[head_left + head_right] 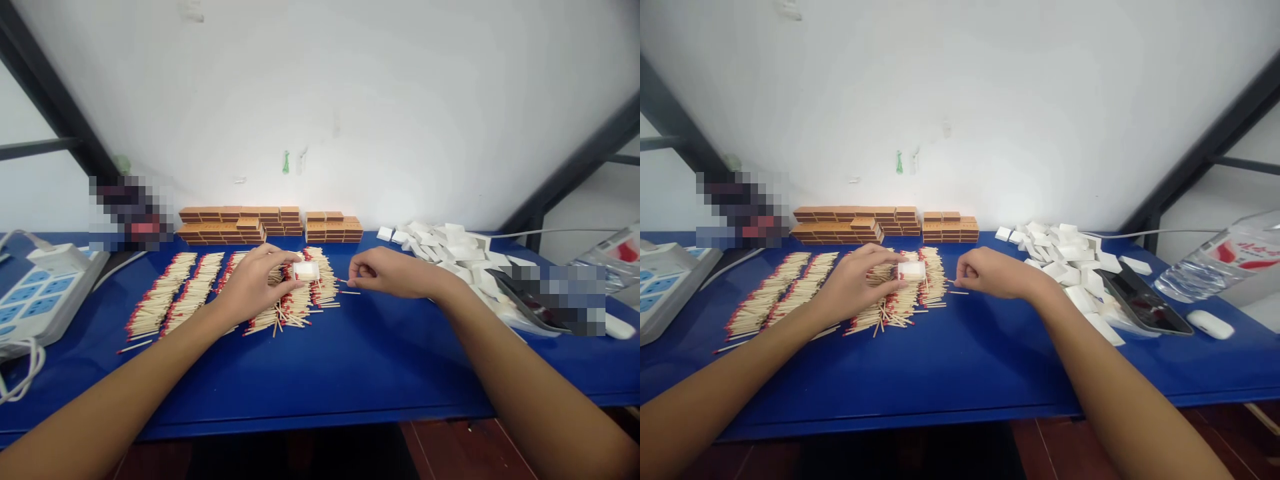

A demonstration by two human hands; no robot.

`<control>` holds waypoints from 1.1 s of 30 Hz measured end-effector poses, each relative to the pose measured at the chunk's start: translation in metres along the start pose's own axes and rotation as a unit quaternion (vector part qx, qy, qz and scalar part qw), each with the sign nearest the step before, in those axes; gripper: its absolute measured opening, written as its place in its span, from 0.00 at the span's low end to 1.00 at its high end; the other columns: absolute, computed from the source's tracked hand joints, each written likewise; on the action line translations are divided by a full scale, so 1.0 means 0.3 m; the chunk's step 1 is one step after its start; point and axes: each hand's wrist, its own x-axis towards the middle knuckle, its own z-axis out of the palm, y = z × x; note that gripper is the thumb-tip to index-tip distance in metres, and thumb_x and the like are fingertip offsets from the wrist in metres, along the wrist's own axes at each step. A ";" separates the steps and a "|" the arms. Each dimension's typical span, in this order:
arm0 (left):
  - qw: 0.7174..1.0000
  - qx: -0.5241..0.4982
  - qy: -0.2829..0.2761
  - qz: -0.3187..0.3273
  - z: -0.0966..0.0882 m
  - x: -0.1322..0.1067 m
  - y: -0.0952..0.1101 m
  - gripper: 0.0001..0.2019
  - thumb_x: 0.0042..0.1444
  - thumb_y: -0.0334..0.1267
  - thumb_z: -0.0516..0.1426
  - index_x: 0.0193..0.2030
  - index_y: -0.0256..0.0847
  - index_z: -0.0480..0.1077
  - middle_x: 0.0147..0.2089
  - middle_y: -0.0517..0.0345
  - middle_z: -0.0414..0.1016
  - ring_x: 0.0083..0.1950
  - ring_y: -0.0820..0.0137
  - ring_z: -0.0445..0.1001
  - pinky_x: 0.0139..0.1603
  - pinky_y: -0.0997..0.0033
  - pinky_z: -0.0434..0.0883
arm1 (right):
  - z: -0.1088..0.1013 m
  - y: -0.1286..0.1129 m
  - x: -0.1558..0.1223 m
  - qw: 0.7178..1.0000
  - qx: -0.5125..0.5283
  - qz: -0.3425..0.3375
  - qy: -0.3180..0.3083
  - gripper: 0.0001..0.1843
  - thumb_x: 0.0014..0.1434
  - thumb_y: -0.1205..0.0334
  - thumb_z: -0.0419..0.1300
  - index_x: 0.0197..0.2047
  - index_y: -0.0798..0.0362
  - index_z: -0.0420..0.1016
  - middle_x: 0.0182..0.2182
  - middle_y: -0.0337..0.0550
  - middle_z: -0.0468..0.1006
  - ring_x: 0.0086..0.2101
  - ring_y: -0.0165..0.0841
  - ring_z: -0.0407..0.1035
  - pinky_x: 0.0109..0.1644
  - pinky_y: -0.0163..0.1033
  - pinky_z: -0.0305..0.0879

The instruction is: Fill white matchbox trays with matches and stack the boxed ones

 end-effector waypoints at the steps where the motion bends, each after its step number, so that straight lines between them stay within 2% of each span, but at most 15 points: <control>1: 1.000 0.001 0.000 0.000 0.000 -0.001 0.001 0.17 0.61 0.46 0.65 0.54 0.43 0.76 0.48 0.53 0.78 0.51 0.61 0.76 0.53 0.59 0.72 | 0.001 -0.002 0.000 1.000 -0.001 -0.001 -0.010 0.13 0.63 0.51 0.59 0.34 0.51 0.76 0.25 0.37 0.73 0.25 0.29 0.63 0.29 0.37 0.55; 6: 1.000 0.004 0.004 0.000 -0.001 -0.004 0.004 0.17 0.61 0.46 0.66 0.54 0.44 0.76 0.48 0.53 0.77 0.50 0.62 0.75 0.52 0.60 0.72 | 0.014 -0.015 0.006 0.998 -0.005 -0.001 -0.068 0.11 0.60 0.53 0.62 0.33 0.51 0.77 0.25 0.37 0.73 0.25 0.30 0.63 0.29 0.37 0.55; 11: 1.000 0.009 0.003 0.005 0.001 -0.005 0.003 0.18 0.60 0.45 0.66 0.54 0.43 0.76 0.47 0.53 0.77 0.50 0.62 0.75 0.51 0.60 0.72 | 0.018 -0.019 0.009 0.999 -0.021 0.011 -0.046 0.12 0.59 0.50 0.64 0.35 0.50 0.76 0.27 0.38 0.74 0.26 0.30 0.65 0.30 0.37 0.55; 17: 1.000 0.003 -0.001 0.002 -0.001 0.001 0.003 0.17 0.60 0.45 0.66 0.54 0.44 0.76 0.48 0.53 0.78 0.50 0.61 0.76 0.52 0.59 0.72 | 0.017 -0.012 0.007 0.997 -0.004 0.018 -0.073 0.12 0.61 0.51 0.62 0.33 0.51 0.76 0.26 0.39 0.75 0.26 0.31 0.65 0.30 0.38 0.56; 23: 1.000 -0.007 -0.006 -0.011 -0.006 0.005 0.004 0.17 0.59 0.44 0.67 0.53 0.45 0.76 0.49 0.52 0.78 0.51 0.61 0.76 0.54 0.58 0.73 | 0.020 0.002 0.010 0.997 -0.001 0.008 -0.072 0.13 0.61 0.50 0.62 0.33 0.51 0.76 0.24 0.38 0.73 0.25 0.31 0.62 0.30 0.38 0.54; 28: 1.000 -0.016 -0.017 -0.015 -0.010 0.004 0.005 0.17 0.58 0.41 0.68 0.54 0.46 0.76 0.50 0.54 0.78 0.52 0.62 0.76 0.54 0.59 0.72 | 0.016 0.005 0.012 0.999 -0.017 0.005 -0.043 0.11 0.61 0.53 0.61 0.33 0.51 0.77 0.28 0.40 0.77 0.27 0.31 0.65 0.31 0.38 0.55; 33: 0.999 -0.027 -0.011 -0.018 -0.011 0.003 0.001 0.17 0.57 0.37 0.69 0.53 0.47 0.76 0.50 0.54 0.78 0.53 0.63 0.76 0.55 0.59 0.72 | 0.023 0.014 0.018 1.000 -0.013 -0.004 -0.021 0.12 0.63 0.52 0.60 0.36 0.51 0.78 0.25 0.38 0.75 0.26 0.31 0.65 0.30 0.37 0.55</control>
